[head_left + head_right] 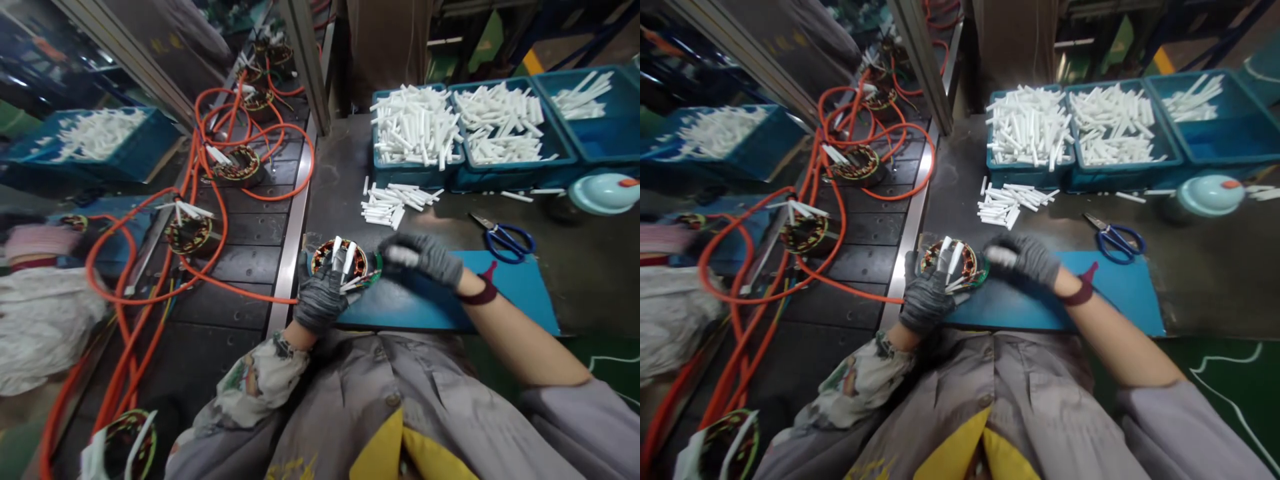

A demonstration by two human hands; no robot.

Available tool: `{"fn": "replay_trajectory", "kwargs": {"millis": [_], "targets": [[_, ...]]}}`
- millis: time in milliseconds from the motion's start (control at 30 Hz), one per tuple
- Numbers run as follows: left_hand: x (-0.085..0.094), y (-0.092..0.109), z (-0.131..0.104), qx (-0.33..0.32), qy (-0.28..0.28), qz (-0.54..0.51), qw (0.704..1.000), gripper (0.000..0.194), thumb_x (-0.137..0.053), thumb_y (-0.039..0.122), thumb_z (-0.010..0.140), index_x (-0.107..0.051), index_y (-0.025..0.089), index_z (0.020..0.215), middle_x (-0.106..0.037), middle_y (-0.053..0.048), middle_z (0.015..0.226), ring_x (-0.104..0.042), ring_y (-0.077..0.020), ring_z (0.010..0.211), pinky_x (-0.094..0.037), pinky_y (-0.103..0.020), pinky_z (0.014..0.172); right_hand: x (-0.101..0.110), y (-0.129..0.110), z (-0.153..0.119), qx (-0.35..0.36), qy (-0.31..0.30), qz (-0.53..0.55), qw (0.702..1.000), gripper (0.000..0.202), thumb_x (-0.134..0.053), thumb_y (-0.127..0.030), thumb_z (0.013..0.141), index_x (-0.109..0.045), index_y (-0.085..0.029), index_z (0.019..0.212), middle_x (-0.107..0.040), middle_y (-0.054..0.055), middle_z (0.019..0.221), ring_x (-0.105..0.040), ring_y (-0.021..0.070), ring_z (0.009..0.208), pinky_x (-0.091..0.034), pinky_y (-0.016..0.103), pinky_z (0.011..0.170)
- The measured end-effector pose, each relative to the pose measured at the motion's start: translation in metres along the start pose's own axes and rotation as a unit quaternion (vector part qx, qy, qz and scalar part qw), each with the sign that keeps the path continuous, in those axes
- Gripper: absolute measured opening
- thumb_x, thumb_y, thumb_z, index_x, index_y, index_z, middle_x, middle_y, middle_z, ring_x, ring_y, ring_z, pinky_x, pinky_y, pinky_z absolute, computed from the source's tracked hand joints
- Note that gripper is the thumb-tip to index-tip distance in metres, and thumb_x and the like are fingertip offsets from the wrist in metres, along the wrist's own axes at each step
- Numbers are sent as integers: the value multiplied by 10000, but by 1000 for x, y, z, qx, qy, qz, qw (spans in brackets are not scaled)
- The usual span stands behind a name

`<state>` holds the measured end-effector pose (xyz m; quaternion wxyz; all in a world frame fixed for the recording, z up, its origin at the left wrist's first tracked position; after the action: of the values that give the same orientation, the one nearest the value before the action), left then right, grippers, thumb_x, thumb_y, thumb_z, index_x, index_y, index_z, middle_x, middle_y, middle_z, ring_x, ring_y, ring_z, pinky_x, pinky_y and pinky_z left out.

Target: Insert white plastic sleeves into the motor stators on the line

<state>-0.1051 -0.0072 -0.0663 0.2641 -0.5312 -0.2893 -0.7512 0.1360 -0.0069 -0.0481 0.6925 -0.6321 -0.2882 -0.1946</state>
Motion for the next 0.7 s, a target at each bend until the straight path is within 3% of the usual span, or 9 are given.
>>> {"fn": "replay_trajectory", "kwargs": {"millis": [33,100,167,233,333,467,567,700], "targets": [[0,-3,0,-3,17,-20,1000,906,-679,487,847,-268,116,1564,-520,-219,1474,-512,-399,1351,-82,-678,1226,14,15,12,-13,49,-38,998,428,-523,-556,937,-743,-209,1055,-753,77,954,-668,252,859,-519,400,807],[2,-9,-3,-17,55,-79,995,851,-686,491,828,-350,115,1514,-576,-205,1412,-520,-393,1343,-218,-661,1207,32,42,32,-15,76,-111,991,328,-572,-434,923,-758,-187,1033,-746,130,1041,-650,307,988,-484,464,906],[6,-14,-11,-10,84,-145,986,604,-620,399,880,-482,136,1407,-655,-156,1296,-586,-323,1282,-392,-560,1154,33,58,43,21,18,-221,975,252,-558,-318,928,-769,-207,1009,-750,115,1066,-652,290,990,-489,436,893],[8,-19,-17,3,96,-186,978,346,-532,284,932,-602,174,1253,-710,-93,1165,-647,-245,1189,-481,-466,1095,28,66,45,46,-24,-281,958,245,-544,-255,931,-773,-224,1012,-752,98,1075,-658,265,953,-499,398,842],[4,-23,-17,-8,88,-185,979,224,-518,231,944,-697,210,1076,-734,-47,1076,-655,-222,1164,-460,-471,1127,24,65,42,53,-25,-297,953,232,-563,-247,927,-779,-217,1008,-745,119,1069,-650,273,955,-487,398,833],[-2,-22,-6,-10,114,-139,984,171,-586,245,916,-742,228,981,-749,-39,960,-686,-240,1062,-445,-513,1137,25,60,45,59,-17,-303,951,215,-585,-275,928,-780,-209,990,-743,117,1051,-650,270,956,-492,390,854],[-3,-16,1,-27,146,-110,983,143,-615,253,913,-748,229,959,-751,-30,881,-713,-224,931,-505,-489,1063,22,55,55,45,26,-297,953,299,-552,-323,953,-746,-168,1120,-727,145,1114,-649,282,983,-504,408,879],[-2,-17,-1,-23,155,-107,982,157,-601,239,919,-746,235,978,-758,-30,887,-718,-212,935,-579,-415,946,28,46,59,29,89,-295,951,328,-510,-314,970,-722,-172,1176,-724,137,1136,-653,276,1025,-512,410,924]]}}
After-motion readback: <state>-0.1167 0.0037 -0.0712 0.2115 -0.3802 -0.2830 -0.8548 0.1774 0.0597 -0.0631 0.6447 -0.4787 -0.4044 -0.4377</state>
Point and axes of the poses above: each hand's wrist, its own z-axis towards the middle knuckle, its own x-axis out of the back of the hand, y = z × x, the point moved 3 cm from there along z, towards the middle knuckle
